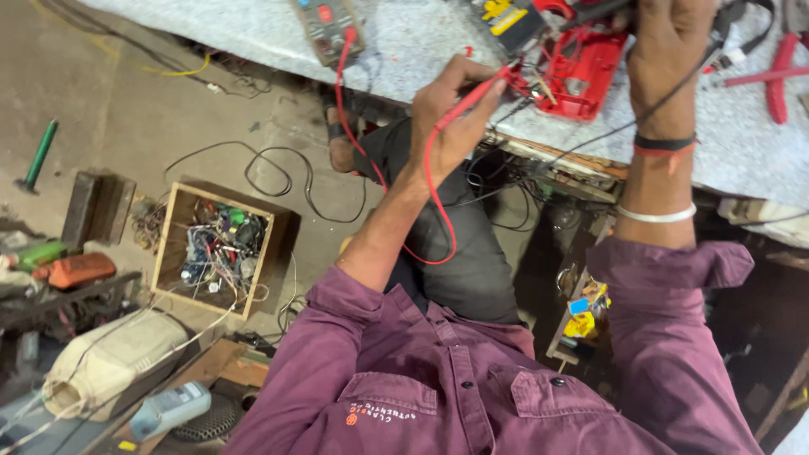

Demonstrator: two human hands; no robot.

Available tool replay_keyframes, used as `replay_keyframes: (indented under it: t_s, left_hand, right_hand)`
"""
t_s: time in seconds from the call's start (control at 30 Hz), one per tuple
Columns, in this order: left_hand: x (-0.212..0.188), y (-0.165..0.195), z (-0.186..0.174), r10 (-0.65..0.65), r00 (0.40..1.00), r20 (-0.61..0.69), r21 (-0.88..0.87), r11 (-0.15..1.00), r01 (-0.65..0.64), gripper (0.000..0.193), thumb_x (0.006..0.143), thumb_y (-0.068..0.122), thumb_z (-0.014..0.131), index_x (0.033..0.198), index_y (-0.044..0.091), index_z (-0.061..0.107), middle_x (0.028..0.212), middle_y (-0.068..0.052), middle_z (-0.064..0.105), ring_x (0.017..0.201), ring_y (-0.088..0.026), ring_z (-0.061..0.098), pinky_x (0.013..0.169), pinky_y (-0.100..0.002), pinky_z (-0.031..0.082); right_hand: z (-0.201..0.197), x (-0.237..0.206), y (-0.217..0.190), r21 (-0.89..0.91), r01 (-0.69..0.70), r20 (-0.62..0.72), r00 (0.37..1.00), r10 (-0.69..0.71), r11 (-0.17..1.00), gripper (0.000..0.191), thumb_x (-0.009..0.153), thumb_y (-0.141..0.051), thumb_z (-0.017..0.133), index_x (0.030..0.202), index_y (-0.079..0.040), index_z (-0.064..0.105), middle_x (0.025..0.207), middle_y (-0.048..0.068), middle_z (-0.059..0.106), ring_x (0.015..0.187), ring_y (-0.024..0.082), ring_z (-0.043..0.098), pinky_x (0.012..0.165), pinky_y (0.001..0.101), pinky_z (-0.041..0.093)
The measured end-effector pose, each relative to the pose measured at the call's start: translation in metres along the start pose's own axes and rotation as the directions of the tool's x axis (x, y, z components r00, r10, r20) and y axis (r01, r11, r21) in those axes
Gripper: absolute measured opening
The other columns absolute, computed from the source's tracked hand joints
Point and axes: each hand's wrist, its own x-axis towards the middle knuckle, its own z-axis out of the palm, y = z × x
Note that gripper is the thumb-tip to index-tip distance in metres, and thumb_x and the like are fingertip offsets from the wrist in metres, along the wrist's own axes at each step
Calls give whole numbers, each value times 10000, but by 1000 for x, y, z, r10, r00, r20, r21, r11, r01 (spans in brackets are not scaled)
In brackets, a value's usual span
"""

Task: The person holds a small green circuit board, uses a soldering iron to reflow solder on several points, then uses a multimeter with red and black probes to test continuity on the board. The person repeats soldering and testing steps on different areas of the same board.

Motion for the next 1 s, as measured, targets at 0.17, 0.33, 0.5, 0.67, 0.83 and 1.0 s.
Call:
replay_keyframes:
  t_s: [0.17,0.33,0.5,0.67,0.83,1.0]
  left_hand:
    - [4,9,-5,19,1000,13,116,993,-21,187,907,149,789,1006,72,651,973,-60,741,921,-230,757,805,-331,589]
    - [10,8,-11,186,982,17,104,977,-186,179,911,125,769,1015,85,630,1027,-70,720,1158,-327,706,953,-390,574]
    - [14,8,-14,103,993,66,56,993,-106,172,923,139,762,1015,86,627,972,-50,734,1064,-295,747,910,-369,591]
    - [16,12,-15,72,994,83,50,996,-77,167,924,140,758,1016,92,627,966,-45,740,950,-280,761,847,-365,592]
    - [19,13,-16,52,995,91,44,997,-57,180,918,139,763,1025,89,627,956,-37,743,896,-264,759,799,-359,594]
    - [18,10,-14,53,996,74,35,998,-56,199,903,136,771,1027,89,624,954,-22,747,873,-247,765,769,-349,599]
  right_hand:
    - [1,-6,-6,-176,51,31,998,-46,983,453,1316,-276,511,1038,67,612,912,80,645,759,125,529,676,264,380]
    - [7,-2,-6,-67,148,54,988,-144,987,455,1270,-301,437,1043,69,572,953,85,646,796,122,546,723,259,410]
    - [10,9,-11,-250,137,39,991,-131,959,473,1273,-330,510,1033,62,622,908,68,659,754,113,544,680,262,400]
    - [14,18,-14,-553,135,2,987,-161,822,449,1242,-301,568,1007,80,612,866,122,592,743,186,522,686,327,395]
    - [20,17,-15,-536,205,16,972,-233,819,432,1230,-303,528,1033,67,631,918,129,630,808,219,565,741,352,427]
    - [26,18,-14,-442,228,3,968,-252,868,451,1258,-302,496,1005,57,601,899,121,651,793,200,581,731,336,435]
